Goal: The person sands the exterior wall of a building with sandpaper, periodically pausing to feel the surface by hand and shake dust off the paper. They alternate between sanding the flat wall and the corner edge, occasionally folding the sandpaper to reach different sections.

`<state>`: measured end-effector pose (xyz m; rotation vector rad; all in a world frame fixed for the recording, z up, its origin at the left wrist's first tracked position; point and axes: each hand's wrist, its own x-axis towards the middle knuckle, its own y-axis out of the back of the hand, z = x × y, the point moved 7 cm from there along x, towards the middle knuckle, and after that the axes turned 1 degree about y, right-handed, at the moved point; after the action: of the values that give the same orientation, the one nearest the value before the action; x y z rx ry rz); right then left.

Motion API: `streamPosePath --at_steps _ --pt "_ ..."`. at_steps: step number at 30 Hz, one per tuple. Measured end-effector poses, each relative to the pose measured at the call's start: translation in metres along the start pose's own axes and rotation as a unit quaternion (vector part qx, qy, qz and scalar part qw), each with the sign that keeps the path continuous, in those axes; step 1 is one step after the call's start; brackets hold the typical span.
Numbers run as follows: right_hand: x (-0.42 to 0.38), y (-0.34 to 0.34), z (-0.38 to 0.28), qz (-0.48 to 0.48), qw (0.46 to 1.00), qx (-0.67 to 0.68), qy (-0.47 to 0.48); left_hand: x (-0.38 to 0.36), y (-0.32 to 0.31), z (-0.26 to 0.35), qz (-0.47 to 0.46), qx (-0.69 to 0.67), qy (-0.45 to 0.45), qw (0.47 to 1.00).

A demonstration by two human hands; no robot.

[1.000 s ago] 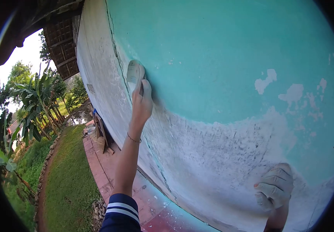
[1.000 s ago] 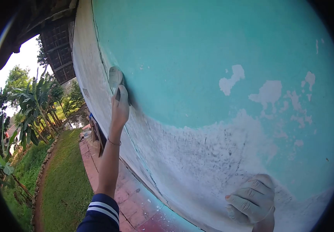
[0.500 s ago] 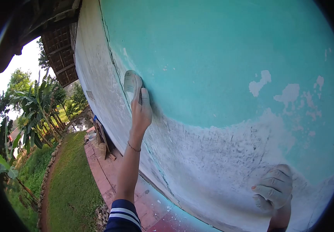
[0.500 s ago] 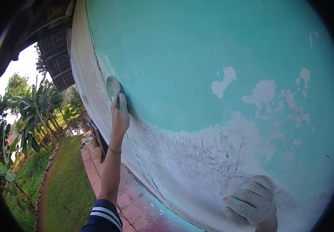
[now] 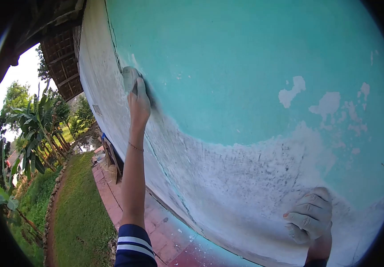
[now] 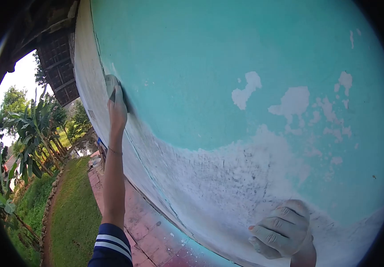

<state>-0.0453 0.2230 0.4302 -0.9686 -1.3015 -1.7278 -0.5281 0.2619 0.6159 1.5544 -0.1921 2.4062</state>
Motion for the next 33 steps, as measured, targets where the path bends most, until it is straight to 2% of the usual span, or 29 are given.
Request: streamPosePath --at_steps 1,2,4,7,9,11,12,14,16,19,21,22,24,27,28,30,31,33 --pt "0.000 -0.001 0.000 -0.003 1.000 0.002 0.002 0.015 0.006 -0.006 -0.002 0.001 0.020 1.000" --pt "-0.001 -0.002 -0.001 -0.006 1.000 -0.001 0.000 0.067 0.010 -0.026 0.013 -0.011 -0.008 1.000" --pt "-0.003 -0.002 0.000 -0.014 1.000 -0.006 -0.004 0.129 0.022 -0.053 0.028 -0.033 0.094 0.995" --pt "-0.002 -0.002 -0.001 -0.020 1.000 -0.006 -0.009 0.086 0.016 -0.066 0.032 -0.013 0.045 0.998" --pt "-0.003 -0.001 0.000 -0.027 1.000 0.005 -0.010 -0.005 0.010 -0.058 -0.017 -0.047 0.041 0.998" --pt "-0.004 -0.001 -0.001 -0.023 1.000 0.008 -0.016 -0.051 0.002 -0.020 -0.020 -0.014 -0.055 0.998" --pt "-0.004 -0.001 -0.001 -0.025 0.999 0.008 -0.018 -0.051 0.002 -0.013 0.003 0.015 -0.111 0.994" --pt "-0.002 0.000 0.000 -0.036 0.999 0.004 -0.014 0.018 0.005 -0.021 0.000 -0.018 0.007 1.000" --pt "-0.004 0.000 -0.001 -0.040 0.999 -0.001 -0.012 0.105 0.014 -0.037 -0.001 -0.013 0.046 0.999" --pt "-0.006 0.002 0.000 -0.041 0.999 0.013 -0.013 0.108 0.016 -0.037 0.042 -0.010 -0.004 0.999" --pt "-0.005 0.002 0.000 -0.042 0.999 0.024 -0.021 0.027 0.012 -0.024 0.006 -0.060 -0.015 0.998" --pt "-0.005 0.003 0.000 -0.041 0.999 0.026 -0.023 -0.024 0.009 -0.031 -0.049 -0.074 0.096 0.991" --pt "-0.007 0.004 -0.001 -0.033 0.999 0.029 -0.025 -0.094 0.004 -0.011 -0.027 -0.033 -0.022 0.999" --pt "-0.004 0.003 -0.001 -0.034 0.999 0.026 -0.013 0.011 0.005 -0.036 -0.033 -0.051 0.017 0.998" --pt "-0.005 0.003 0.000 -0.032 0.999 0.021 -0.016 0.048 0.008 -0.021 -0.039 -0.058 -0.011 0.998" --pt "-0.005 0.005 0.001 -0.024 0.999 0.029 -0.006 0.097 0.012 -0.020 -0.004 -0.054 0.066 0.996" --pt "-0.007 0.005 0.000 -0.021 0.999 0.037 -0.005 0.087 0.009 -0.020 0.006 -0.044 0.025 0.999" --pt "-0.007 0.005 0.000 -0.021 0.999 0.039 -0.004 0.017 0.003 -0.037 0.021 -0.015 -0.047 0.999"
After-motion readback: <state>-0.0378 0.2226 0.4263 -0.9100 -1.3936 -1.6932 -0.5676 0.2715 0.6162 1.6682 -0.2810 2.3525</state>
